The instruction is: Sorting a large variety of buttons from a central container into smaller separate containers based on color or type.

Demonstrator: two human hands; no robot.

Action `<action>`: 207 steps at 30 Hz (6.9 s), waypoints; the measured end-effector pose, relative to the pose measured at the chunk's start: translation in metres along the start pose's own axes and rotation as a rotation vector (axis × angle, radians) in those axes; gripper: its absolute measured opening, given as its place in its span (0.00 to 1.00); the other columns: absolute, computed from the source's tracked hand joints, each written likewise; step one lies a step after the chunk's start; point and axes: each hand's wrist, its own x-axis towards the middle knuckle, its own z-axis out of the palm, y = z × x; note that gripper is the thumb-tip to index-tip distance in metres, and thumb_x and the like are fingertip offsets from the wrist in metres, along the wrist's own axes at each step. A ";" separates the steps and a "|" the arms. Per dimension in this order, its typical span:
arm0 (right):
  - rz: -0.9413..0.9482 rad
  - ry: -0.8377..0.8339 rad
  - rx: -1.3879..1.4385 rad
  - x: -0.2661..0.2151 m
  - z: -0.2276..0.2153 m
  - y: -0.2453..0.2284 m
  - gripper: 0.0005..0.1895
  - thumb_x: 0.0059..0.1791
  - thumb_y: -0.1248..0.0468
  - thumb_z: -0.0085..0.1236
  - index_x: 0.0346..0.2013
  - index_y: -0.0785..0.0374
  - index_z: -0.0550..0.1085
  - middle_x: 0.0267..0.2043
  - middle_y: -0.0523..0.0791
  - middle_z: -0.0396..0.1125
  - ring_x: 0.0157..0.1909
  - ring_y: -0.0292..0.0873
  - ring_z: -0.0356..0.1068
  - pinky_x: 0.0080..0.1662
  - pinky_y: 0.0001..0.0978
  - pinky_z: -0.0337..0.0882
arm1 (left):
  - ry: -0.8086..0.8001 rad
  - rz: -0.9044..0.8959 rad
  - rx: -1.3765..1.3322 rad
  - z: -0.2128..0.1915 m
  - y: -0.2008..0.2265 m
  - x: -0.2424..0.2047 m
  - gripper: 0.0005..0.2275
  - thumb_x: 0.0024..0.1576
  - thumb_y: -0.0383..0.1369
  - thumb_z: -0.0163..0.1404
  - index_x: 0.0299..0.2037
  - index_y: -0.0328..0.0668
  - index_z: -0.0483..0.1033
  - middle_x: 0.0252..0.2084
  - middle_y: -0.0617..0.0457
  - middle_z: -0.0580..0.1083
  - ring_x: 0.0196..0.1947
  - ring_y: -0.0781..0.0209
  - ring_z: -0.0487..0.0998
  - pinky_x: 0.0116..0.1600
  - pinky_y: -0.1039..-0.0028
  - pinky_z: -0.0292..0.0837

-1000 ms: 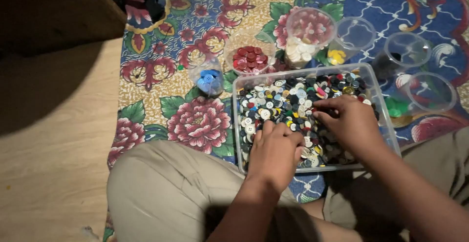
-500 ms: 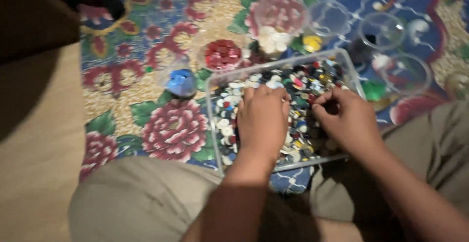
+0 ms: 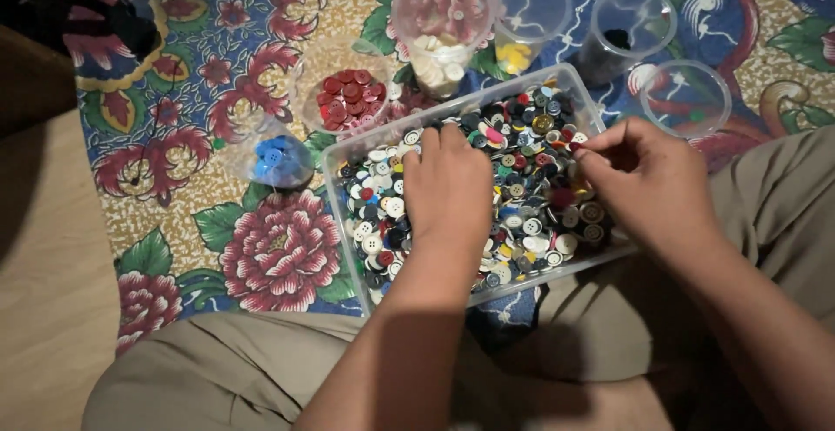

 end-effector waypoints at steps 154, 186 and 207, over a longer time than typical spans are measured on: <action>0.378 -0.078 0.224 -0.004 0.046 -0.070 0.24 0.49 0.77 0.48 0.60 0.64 0.73 0.58 0.47 0.72 0.54 0.44 0.70 0.55 0.33 0.68 | -0.266 -0.205 -0.617 -0.039 -0.027 -0.089 0.23 0.48 0.30 0.61 0.56 0.50 0.75 0.52 0.51 0.69 0.52 0.46 0.68 0.57 0.55 0.66; -0.337 -0.127 -0.386 -0.052 0.048 0.001 0.27 0.41 0.76 0.50 0.55 0.65 0.76 0.61 0.51 0.69 0.52 0.55 0.72 0.53 0.43 0.72 | -0.057 -0.140 -0.615 -0.048 -0.026 -0.096 0.16 0.52 0.29 0.54 0.52 0.48 0.75 0.52 0.53 0.70 0.52 0.50 0.71 0.52 0.58 0.70; 0.224 -0.319 -0.005 -0.001 0.012 0.012 0.16 0.53 0.62 0.65 0.26 0.70 0.75 0.21 0.49 0.66 0.21 0.40 0.58 0.26 0.30 0.56 | -0.117 -0.187 -0.648 -0.045 -0.027 -0.090 0.14 0.54 0.31 0.54 0.51 0.49 0.75 0.52 0.54 0.71 0.52 0.52 0.72 0.52 0.59 0.70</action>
